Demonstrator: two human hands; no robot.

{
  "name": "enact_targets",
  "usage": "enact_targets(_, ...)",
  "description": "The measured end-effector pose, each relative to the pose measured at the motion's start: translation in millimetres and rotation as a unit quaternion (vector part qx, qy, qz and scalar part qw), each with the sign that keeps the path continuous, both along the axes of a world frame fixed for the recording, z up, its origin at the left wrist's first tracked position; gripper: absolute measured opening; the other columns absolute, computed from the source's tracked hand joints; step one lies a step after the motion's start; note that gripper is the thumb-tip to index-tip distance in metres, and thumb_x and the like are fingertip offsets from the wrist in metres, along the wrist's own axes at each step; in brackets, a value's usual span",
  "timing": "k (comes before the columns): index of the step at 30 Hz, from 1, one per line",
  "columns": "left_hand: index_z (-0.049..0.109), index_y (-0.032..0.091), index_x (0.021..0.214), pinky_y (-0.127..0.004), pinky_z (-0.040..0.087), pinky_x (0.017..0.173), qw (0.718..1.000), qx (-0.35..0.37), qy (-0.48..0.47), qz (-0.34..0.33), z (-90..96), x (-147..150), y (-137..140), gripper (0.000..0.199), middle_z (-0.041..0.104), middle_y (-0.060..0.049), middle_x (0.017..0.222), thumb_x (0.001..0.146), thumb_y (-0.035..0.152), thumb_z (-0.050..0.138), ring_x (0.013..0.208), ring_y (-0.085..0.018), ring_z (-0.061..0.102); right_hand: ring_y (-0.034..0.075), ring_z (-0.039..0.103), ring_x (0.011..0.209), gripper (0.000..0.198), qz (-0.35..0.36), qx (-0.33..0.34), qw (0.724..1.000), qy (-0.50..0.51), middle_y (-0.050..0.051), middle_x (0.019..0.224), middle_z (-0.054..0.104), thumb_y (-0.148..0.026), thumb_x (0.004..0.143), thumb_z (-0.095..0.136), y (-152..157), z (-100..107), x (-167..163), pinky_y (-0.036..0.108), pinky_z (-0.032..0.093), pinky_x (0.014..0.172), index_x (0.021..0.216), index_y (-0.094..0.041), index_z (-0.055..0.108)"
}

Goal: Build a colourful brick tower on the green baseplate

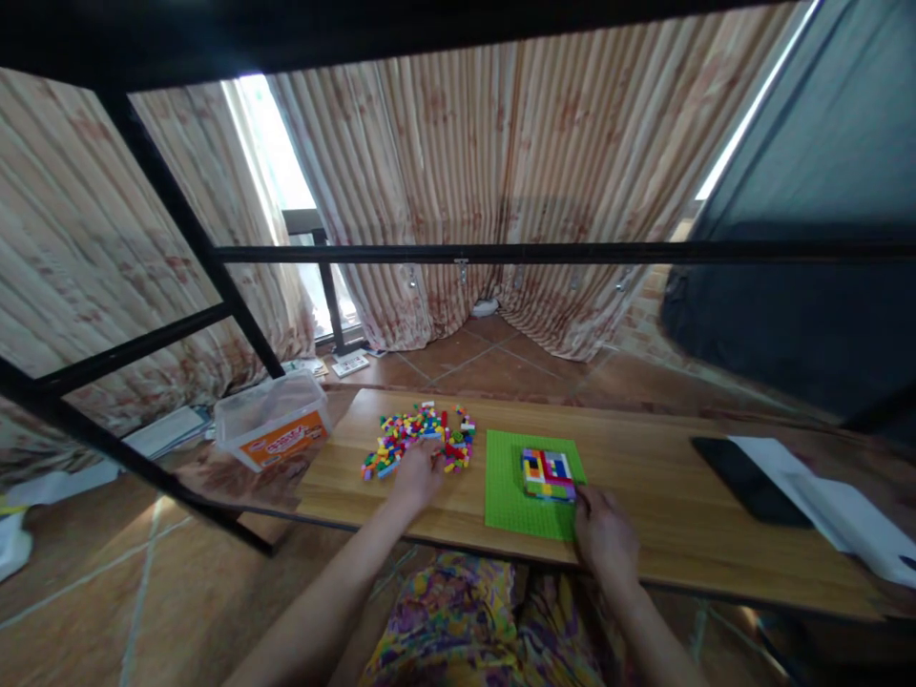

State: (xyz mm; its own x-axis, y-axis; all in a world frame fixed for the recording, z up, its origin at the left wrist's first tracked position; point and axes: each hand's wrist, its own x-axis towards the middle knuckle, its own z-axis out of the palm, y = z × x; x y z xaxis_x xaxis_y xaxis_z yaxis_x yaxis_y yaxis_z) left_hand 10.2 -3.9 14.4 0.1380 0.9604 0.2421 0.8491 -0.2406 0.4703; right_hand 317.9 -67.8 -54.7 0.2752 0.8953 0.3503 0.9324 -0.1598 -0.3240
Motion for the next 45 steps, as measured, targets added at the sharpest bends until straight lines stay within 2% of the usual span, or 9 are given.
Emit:
enact_targets(7, 0.069, 0.019, 0.107, -0.040, 0.040, 0.106, 0.994, 0.006, 0.105, -0.043, 14.5, 8.8, 45.1, 0.027, 0.066, -0.011, 0.112, 0.083, 0.017, 0.058, 0.111, -0.025, 0.056, 0.021, 0.062, 0.083, 0.030, -0.024, -0.002, 1.000, -0.010, 0.011, 0.098, 0.068, -0.025, 0.095, 0.044, -7.4, -0.9, 12.7, 0.032, 0.043, 0.073, 0.105, -0.015, 0.070)
enact_targets(11, 0.070, 0.018, 0.105, -0.043, 0.039, 0.104, 0.986, -0.010, 0.153, -0.071, 13.2, 25.4, 60.3, 0.027, 0.067, -0.012, 0.108, 0.080, 0.019, 0.060, 0.111, -0.027, 0.056, 0.021, 0.061, 0.083, 0.030, -0.019, 0.024, 1.000, 0.002, 0.011, 0.096, 0.068, -0.026, 0.095, 0.044, -8.1, -1.7, 12.3, 0.031, 0.043, 0.074, 0.102, -0.015, 0.070)
enact_targets(19, 0.071, 0.017, 0.093, -0.043, 0.038, 0.103, 0.977, -0.028, 0.193, -0.081, 1.1, 34.9, 75.3, 0.020, 0.069, -0.011, 0.099, 0.081, 0.015, 0.056, 0.104, -0.026, 0.058, 0.021, 0.059, 0.079, 0.031, -0.029, 0.032, 0.999, 0.012, 0.009, 0.090, 0.067, -0.029, 0.094, 0.044, -9.0, -2.0, 10.4, 0.031, 0.041, 0.070, 0.103, -0.016, 0.070)
enact_targets(24, 0.069, 0.014, 0.100, -0.044, 0.040, 0.101, 0.978, -0.012, 0.193, -0.078, 11.7, 34.2, 72.5, 0.022, 0.067, -0.014, 0.103, 0.085, 0.016, 0.053, 0.105, -0.028, 0.058, 0.022, 0.060, 0.080, 0.031, -0.025, 0.035, 0.999, 0.018, 0.010, 0.090, 0.067, -0.030, 0.094, 0.043, -8.5, -3.4, 10.1, 0.032, 0.043, 0.072, 0.102, -0.016, 0.070)
enact_targets(26, 0.067, 0.014, 0.107, -0.043, 0.043, 0.097, 0.987, -0.002, 0.149, -0.064, 20.6, 34.4, 62.6, 0.026, 0.065, -0.014, 0.106, 0.086, 0.018, 0.052, 0.103, -0.028, 0.059, 0.022, 0.060, 0.081, 0.031, -0.026, 0.038, 0.999, 0.020, 0.010, 0.090, 0.067, -0.030, 0.094, 0.043, -8.3, -3.4, 10.1, 0.033, 0.044, 0.073, 0.101, -0.016, 0.070)
enact_targets(30, 0.067, 0.018, 0.108, -0.033, 0.049, 0.089, 0.993, -0.021, -0.084, -0.075, 31.8, 40.0, 20.4, 0.026, 0.064, -0.009, 0.106, 0.088, 0.017, 0.051, 0.095, -0.020, 0.062, 0.023, 0.062, 0.081, 0.032, -0.025, 0.044, 0.998, 0.024, 0.010, 0.091, 0.068, -0.032, 0.094, 0.043, -8.4, -3.9, 10.7, 0.033, 0.045, 0.073, 0.100, -0.016, 0.070)
enact_targets(35, 0.069, 0.019, 0.100, -0.027, 0.049, 0.080, 0.944, -0.113, -0.264, -0.165, 16.6, 49.2, -44.0, 0.021, 0.063, -0.006, 0.096, 0.086, 0.018, 0.054, 0.089, -0.016, 0.062, 0.023, 0.063, 0.083, 0.034, -0.020, 0.029, 0.999, 0.017, 0.011, 0.098, 0.068, -0.033, 0.094, 0.040, -8.7, -6.9, 12.9, 0.034, 0.047, 0.075, 0.101, -0.016, 0.069)
enact_targets(41, 0.070, 0.017, 0.091, -0.023, 0.042, 0.062, 0.908, -0.221, -0.328, -0.137, -0.6, 35.9, -79.0, 0.015, 0.061, -0.002, 0.080, 0.082, 0.022, 0.059, 0.069, -0.013, 0.055, 0.024, 0.063, 0.084, 0.039, -0.042, -0.013, 0.999, -0.008, 0.011, 0.100, 0.067, -0.036, 0.095, 0.036, -7.1, -10.9, 17.5, 0.034, 0.047, 0.071, 0.105, -0.016, 0.068)
enact_targets(45, 0.066, 0.016, 0.089, -0.022, 0.039, 0.055, 0.854, -0.293, -0.418, -0.100, -8.1, 21.1, -88.1, 0.017, 0.058, 0.001, 0.069, 0.084, 0.029, 0.056, 0.060, -0.011, 0.053, 0.025, 0.063, 0.084, 0.042, -0.055, -0.039, 0.998, -0.019, 0.012, 0.103, 0.067, -0.037, 0.095, 0.033, -6.3, -15.2, 21.0, 0.036, 0.047, 0.070, 0.106, -0.016, 0.068)
